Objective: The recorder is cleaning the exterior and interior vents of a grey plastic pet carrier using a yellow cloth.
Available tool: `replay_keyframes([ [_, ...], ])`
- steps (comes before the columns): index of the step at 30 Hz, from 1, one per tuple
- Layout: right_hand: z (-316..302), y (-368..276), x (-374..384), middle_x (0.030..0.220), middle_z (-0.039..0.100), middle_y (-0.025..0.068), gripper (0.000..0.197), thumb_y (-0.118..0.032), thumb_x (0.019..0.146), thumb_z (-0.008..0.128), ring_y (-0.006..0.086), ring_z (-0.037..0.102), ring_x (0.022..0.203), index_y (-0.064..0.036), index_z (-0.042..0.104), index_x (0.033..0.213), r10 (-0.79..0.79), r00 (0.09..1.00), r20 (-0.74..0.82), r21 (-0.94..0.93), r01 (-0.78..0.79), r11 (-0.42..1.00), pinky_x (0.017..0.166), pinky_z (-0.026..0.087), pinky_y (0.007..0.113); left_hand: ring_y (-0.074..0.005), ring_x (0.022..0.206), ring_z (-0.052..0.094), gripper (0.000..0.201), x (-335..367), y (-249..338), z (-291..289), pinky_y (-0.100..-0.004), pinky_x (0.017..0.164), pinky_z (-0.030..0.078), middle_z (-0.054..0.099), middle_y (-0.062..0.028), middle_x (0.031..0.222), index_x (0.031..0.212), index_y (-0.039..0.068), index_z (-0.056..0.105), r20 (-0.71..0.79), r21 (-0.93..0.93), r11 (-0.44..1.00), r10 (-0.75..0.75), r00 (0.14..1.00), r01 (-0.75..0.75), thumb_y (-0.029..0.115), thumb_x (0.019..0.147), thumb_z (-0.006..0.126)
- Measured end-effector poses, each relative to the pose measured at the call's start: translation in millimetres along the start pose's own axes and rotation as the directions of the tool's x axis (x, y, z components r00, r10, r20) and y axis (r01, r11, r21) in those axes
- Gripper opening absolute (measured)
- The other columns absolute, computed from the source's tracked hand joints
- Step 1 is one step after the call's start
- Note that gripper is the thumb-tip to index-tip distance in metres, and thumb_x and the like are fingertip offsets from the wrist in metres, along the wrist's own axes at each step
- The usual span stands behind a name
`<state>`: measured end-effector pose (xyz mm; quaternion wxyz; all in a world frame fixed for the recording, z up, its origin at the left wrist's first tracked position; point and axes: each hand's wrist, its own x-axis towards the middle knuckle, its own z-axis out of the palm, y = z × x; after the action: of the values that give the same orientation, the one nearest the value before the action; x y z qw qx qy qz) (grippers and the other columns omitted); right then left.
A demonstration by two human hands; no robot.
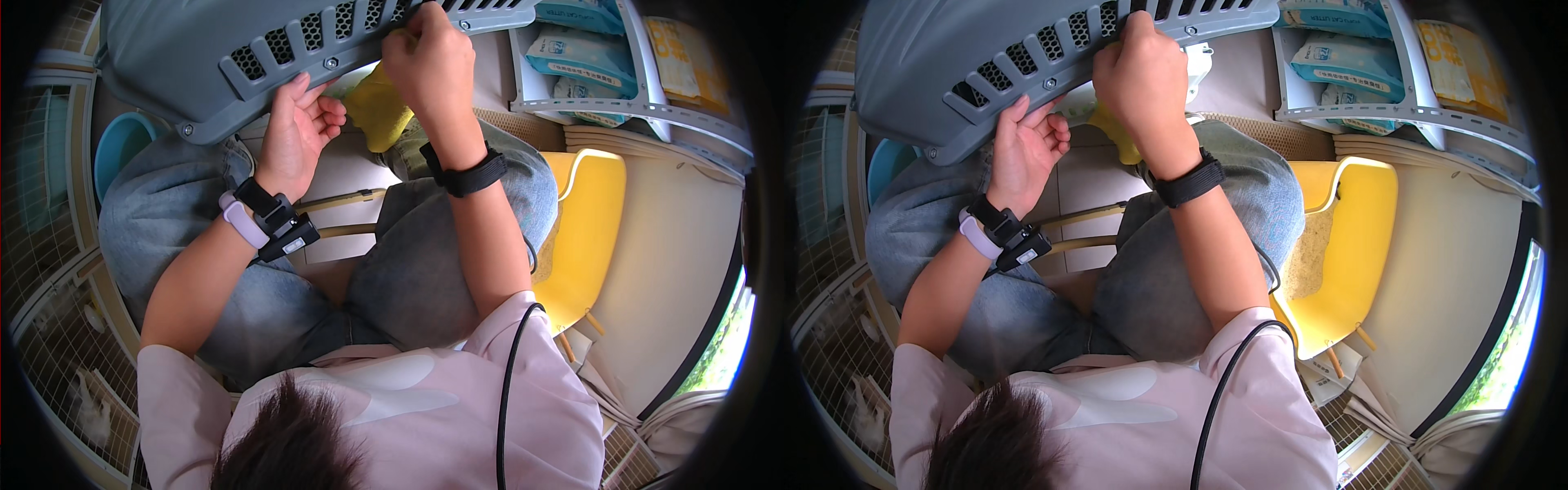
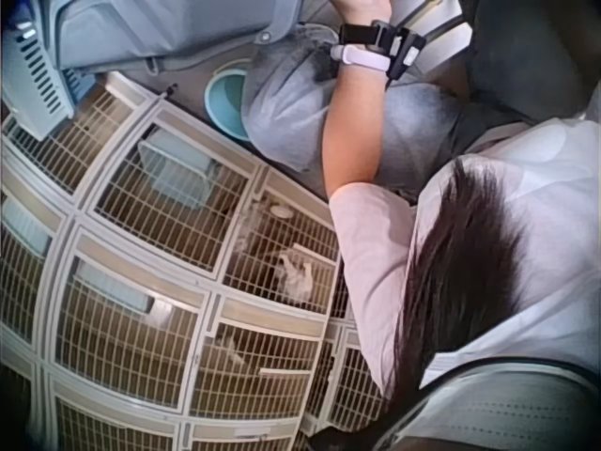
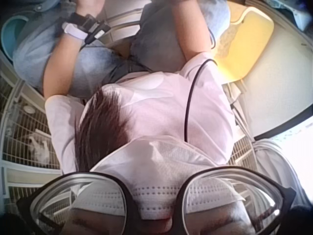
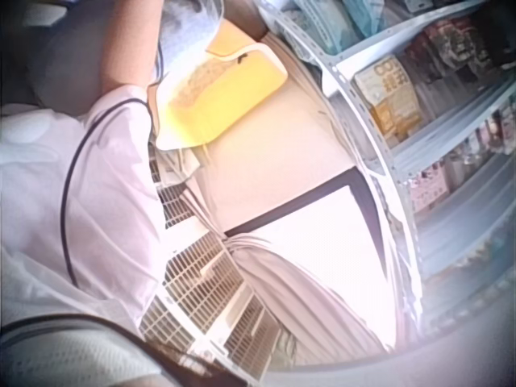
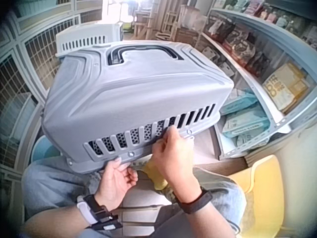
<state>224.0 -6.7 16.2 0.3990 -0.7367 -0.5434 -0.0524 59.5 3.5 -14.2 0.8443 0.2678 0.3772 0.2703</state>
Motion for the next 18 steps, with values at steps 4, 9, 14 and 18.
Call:
replay_keyframes([
  [4,1.9,-3.2,-2.4,0.059,0.056,0.0218,0.012,-0.005,0.067,0.056,0.0392,0.055,0.052,0.0013,0.046,0.067,-0.011,1.000,0.016,0.025,0.010,1.000,0.049,0.046,0.045,-0.0116,0.075,0.046,0.063,-0.4,0.2,-0.2,-0.0242,0.071,0.035,0.051,-0.0019,0.078,0.118,0.000,0.049,0.005,-0.008,1.000,-0.001,1.000,0.001,0.052,0.082,0.044],
  [9,5.1,-7.9,-6.0,0.059,0.055,0.0213,0.012,-0.005,0.067,0.057,0.0392,0.055,0.052,0.0015,0.046,0.068,-0.006,0.999,0.033,0.045,0.005,0.999,0.049,0.046,0.045,-0.0119,0.075,0.046,0.061,0.1,-0.4,-0.7,-0.0248,0.072,0.035,0.052,-0.0015,0.078,0.116,0.001,0.051,-0.002,-0.013,1.000,-0.004,1.000,0.004,0.052,0.083,0.044],
  [14,4.9,-14.9,-8.2,0.060,0.056,0.0210,0.013,-0.006,0.067,0.058,0.0389,0.056,0.053,0.0019,0.048,0.071,-0.009,0.999,0.034,0.071,0.006,0.997,0.050,0.047,0.045,-0.0121,0.077,0.047,0.061,0.3,-1.5,-1.6,-0.0259,0.074,0.035,0.053,-0.0013,0.078,0.115,0.001,0.052,-0.013,-0.019,1.000,-0.007,1.000,0.006,0.052,0.082,0.044],
  [18,4.0,-16.2,-9.0,0.062,0.057,0.0211,0.013,-0.006,0.066,0.058,0.0384,0.057,0.054,0.0021,0.050,0.073,-0.022,0.999,0.036,0.087,0.019,0.996,0.051,0.047,0.044,-0.0121,0.077,0.048,0.061,-1.1,0.3,0.9,-0.0261,0.075,0.035,0.053,-0.0013,0.078,0.114,0.001,0.053,-0.015,-0.019,1.000,-0.010,1.000,0.010,0.053,0.082,0.044],
])
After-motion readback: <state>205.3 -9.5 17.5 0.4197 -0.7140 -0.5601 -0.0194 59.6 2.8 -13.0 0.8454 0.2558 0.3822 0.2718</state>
